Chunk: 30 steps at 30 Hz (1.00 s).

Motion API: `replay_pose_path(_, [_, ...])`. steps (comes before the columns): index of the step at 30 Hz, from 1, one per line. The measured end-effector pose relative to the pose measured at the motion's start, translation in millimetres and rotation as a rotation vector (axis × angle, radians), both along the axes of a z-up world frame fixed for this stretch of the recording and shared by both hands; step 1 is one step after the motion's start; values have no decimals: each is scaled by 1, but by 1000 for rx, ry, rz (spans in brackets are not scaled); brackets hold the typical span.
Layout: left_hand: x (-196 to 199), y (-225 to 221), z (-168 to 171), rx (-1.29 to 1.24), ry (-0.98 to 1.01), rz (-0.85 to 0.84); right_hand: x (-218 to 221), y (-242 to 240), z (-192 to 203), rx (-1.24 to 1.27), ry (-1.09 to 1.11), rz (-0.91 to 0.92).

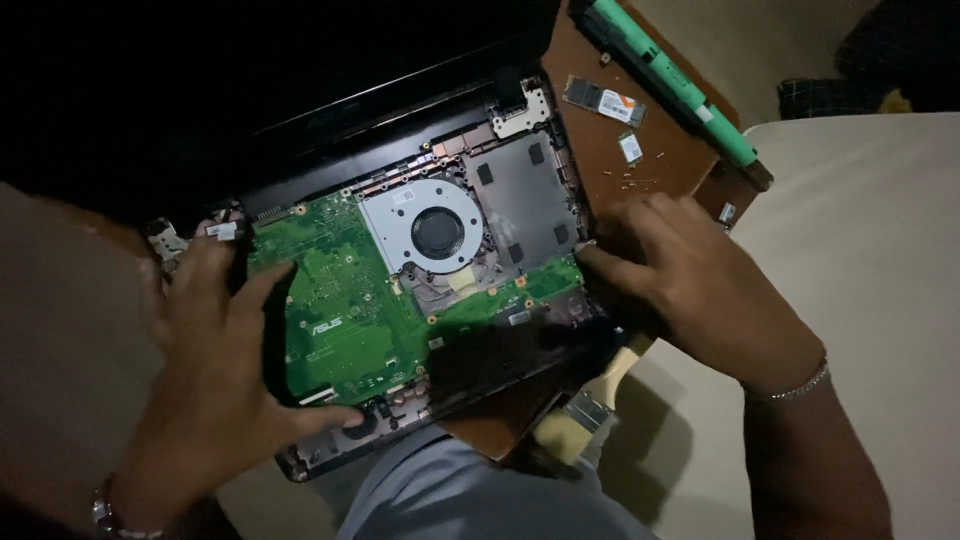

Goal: Removing a laptop battery, cleaning it with a brush, and lifting the motherboard for inspection.

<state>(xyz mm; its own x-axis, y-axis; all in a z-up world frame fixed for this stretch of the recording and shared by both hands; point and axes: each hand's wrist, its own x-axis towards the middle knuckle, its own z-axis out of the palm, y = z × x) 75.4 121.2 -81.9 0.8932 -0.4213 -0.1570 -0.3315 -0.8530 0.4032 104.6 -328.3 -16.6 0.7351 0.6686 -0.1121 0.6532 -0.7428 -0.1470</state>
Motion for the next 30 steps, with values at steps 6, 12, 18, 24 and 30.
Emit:
replay_pose_path(6, [-2, 1, -1, 41, 46, 9, -13, -16, -20, 7, 148, -113])
replay_pose_path(12, [-2, 2, -4, -33, -31, -39, -12, -7, -8, 7, 131, -80])
replay_pose_path(18, [1, -2, 6, -16, -38, -26, -10, -1, 1, -8, 268, -204])
replay_pose_path(24, [-1, 2, 9, -153, -109, -82, -11, -10, -1, 143, 210, -91])
replay_pose_path(30, [-2, 3, 7, -198, -156, -108, -24, -17, -4, 91, 90, -96])
